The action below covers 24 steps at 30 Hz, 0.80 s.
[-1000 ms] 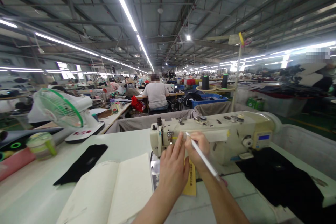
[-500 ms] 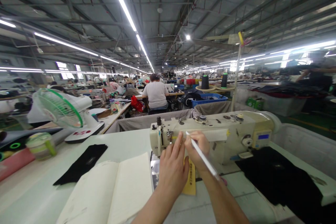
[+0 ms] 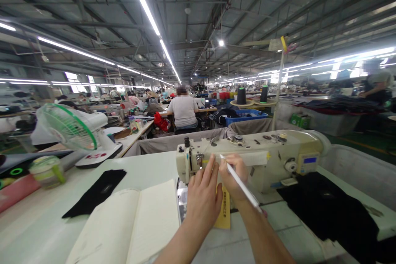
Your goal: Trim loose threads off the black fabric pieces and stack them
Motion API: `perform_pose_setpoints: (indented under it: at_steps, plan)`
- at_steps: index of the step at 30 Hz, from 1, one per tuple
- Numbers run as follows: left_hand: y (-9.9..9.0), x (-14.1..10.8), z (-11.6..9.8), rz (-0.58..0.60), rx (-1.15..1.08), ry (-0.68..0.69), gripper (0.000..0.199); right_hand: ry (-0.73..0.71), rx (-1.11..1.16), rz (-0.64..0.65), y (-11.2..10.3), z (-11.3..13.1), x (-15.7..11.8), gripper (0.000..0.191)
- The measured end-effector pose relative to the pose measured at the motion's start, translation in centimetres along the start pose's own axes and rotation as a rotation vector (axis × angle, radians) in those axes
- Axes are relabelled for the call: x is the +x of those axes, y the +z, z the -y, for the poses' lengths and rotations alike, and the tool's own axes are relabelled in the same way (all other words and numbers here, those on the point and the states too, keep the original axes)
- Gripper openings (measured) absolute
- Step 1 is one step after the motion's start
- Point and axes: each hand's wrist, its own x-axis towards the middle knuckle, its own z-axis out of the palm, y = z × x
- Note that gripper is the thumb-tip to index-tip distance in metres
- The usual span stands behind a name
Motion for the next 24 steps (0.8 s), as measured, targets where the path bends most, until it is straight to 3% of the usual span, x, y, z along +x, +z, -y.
perform_pose_setpoints:
  at_steps: [17, 24]
  plan:
    - [0.01, -0.03, 0.02, 0.010, -0.023, -0.007, 0.054, -0.001, -0.031, 0.023, -0.12, -0.02, 0.05, 0.010]
    - [0.54, -0.85, 0.32, -0.041, -0.182, -0.022, 0.049, 0.100, 0.066, 0.023, -0.68, 0.03, -0.05, 0.010]
